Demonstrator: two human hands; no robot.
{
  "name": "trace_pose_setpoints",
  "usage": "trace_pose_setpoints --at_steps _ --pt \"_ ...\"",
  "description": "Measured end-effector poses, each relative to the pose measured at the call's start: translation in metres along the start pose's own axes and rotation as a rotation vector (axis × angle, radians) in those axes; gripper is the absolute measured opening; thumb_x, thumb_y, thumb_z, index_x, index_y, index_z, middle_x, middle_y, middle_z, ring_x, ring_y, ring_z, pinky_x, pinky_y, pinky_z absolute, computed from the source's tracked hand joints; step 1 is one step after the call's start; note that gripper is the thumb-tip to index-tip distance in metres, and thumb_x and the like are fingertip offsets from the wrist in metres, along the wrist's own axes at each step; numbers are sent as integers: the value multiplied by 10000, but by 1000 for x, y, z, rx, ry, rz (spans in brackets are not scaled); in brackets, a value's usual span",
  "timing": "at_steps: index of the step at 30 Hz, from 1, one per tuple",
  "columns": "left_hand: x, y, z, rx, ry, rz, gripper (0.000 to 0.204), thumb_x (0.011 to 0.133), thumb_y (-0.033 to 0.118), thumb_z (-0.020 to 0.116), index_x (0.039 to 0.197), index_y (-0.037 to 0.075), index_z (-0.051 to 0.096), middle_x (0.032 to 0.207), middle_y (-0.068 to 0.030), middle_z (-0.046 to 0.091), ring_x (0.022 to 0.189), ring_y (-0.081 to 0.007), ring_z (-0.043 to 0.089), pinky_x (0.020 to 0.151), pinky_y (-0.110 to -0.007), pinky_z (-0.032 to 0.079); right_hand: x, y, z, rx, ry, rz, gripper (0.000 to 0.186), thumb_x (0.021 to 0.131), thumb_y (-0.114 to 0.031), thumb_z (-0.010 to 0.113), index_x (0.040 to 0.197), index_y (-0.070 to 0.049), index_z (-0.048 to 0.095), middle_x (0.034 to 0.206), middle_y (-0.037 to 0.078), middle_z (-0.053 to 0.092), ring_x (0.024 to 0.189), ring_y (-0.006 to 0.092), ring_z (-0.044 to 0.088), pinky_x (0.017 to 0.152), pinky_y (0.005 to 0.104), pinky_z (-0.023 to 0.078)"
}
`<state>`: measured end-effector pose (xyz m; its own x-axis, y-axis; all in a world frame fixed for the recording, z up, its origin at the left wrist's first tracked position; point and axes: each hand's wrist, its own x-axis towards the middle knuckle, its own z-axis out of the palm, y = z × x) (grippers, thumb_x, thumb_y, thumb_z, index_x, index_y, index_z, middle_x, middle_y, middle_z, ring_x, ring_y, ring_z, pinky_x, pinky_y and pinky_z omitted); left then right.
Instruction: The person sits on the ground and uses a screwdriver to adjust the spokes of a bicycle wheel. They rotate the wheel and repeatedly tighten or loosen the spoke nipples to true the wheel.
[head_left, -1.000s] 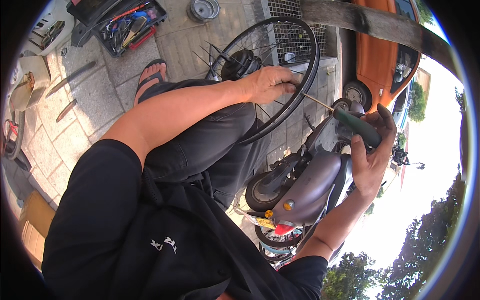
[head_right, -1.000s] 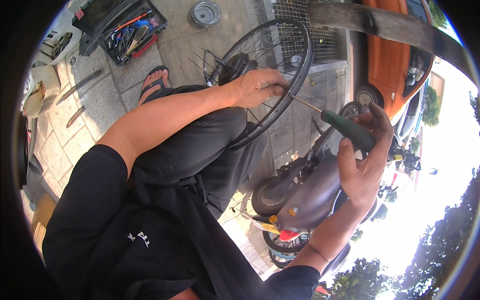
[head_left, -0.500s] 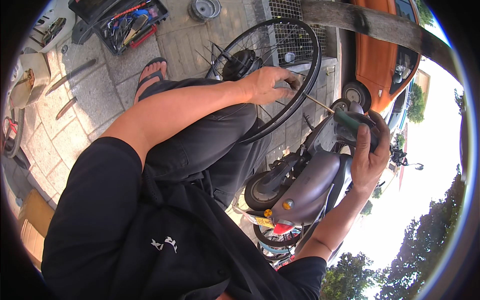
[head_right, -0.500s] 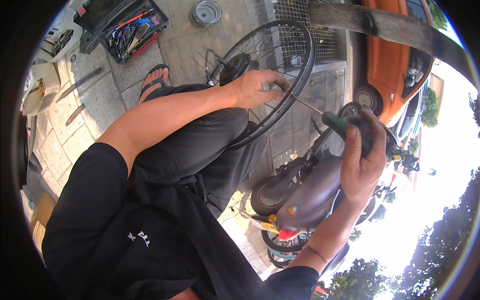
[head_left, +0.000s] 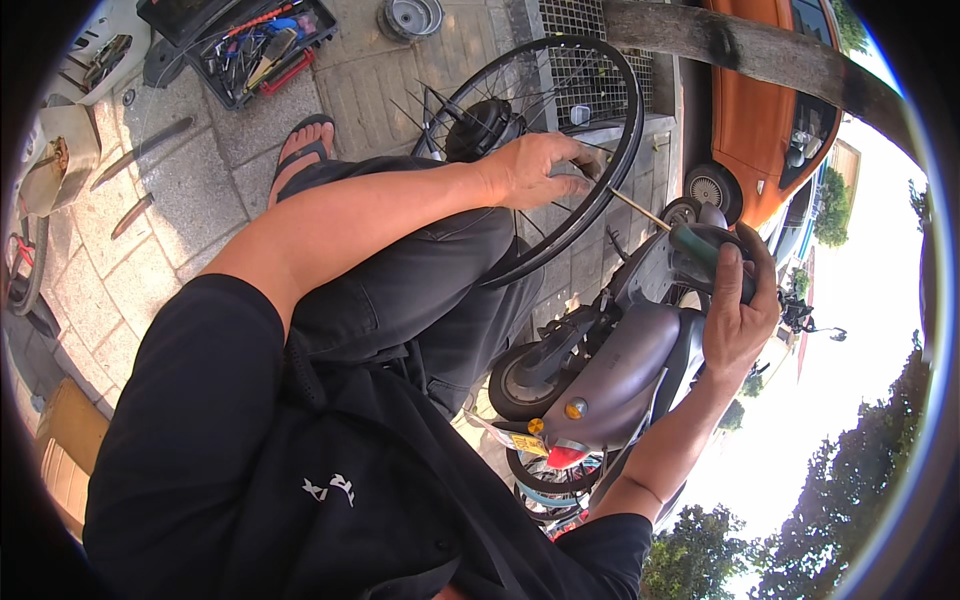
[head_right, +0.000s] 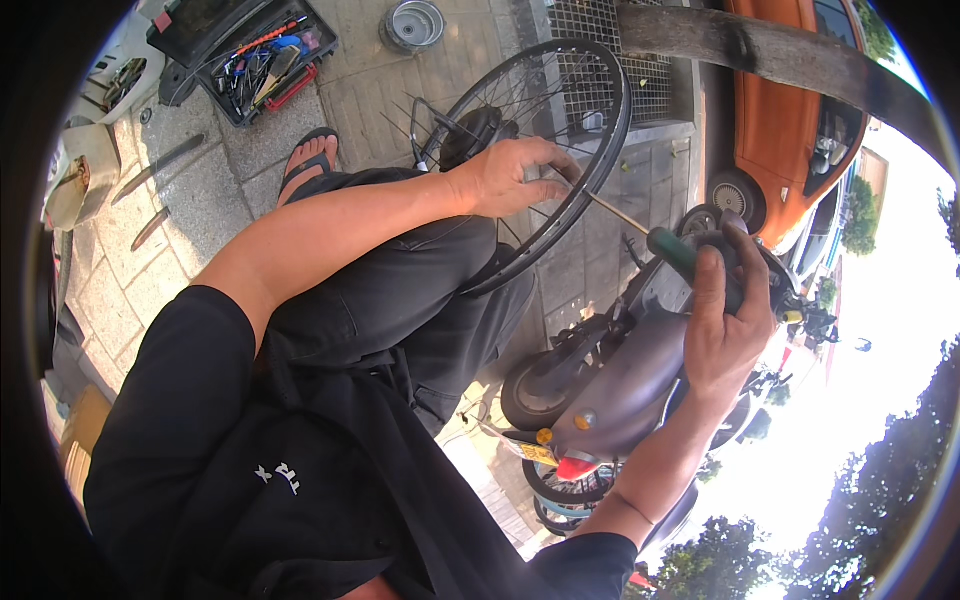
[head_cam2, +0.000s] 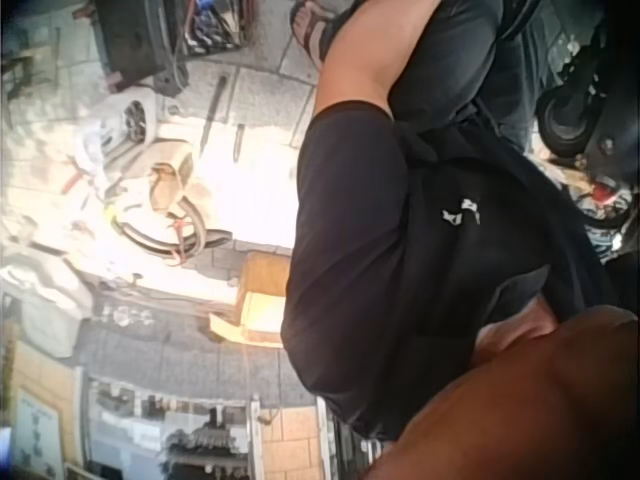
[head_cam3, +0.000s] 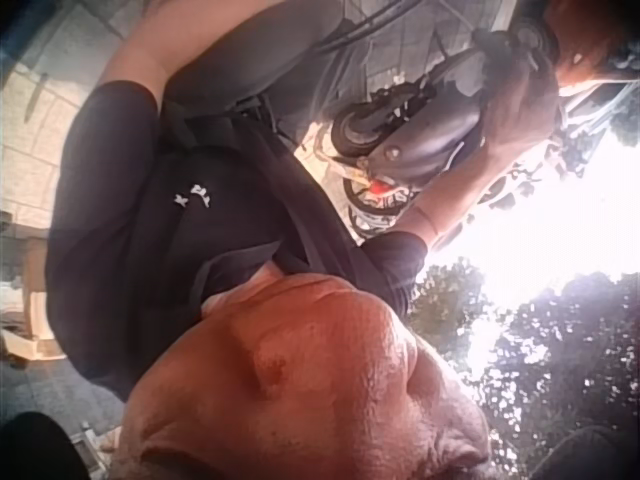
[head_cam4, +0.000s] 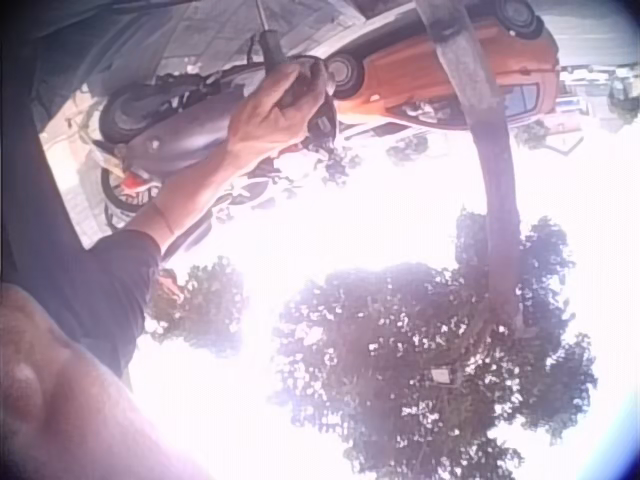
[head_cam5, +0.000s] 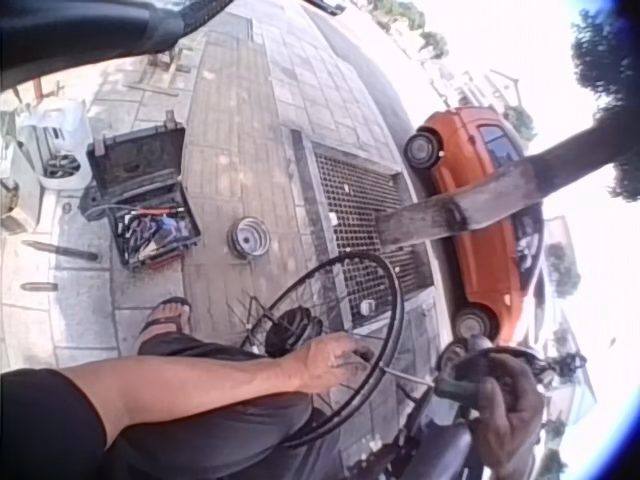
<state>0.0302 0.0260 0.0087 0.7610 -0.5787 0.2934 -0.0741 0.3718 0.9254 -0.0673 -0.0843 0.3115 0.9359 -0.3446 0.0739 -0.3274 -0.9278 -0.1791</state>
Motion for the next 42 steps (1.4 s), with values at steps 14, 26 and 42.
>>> trace_pose_setpoints --at_steps 14,26,42 --pt "0 -1 0 26 -1 18 295 967 252 780 1225 110 762 1212 -115 739 1196 -299 663 1056 -397 512 -4 -5 2 41 -29 -159 597 1056 -267 691 1541 13 484 1147 114 688 1025 201 681 927 317 521" --pt "0 -3 1 17 18 53 278 973 231 776 1216 97 761 1192 -113 746 1158 -289 683 1019 -394 530 5 9 1 51 -32 -93 391 1059 -236 706 1340 24 630 1095 103 741 965 137 670 832 270 529" --pt "15 -10 9 -41 -92 88 194 1027 89 685 1207 40 737 1031 -88 714 1007 -243 688 909 -362 533 11 -10 -5 -3 -57 -129 531 885 -91 808 1372 -35 602 1119 141 700 1044 236 730 961 367 540"
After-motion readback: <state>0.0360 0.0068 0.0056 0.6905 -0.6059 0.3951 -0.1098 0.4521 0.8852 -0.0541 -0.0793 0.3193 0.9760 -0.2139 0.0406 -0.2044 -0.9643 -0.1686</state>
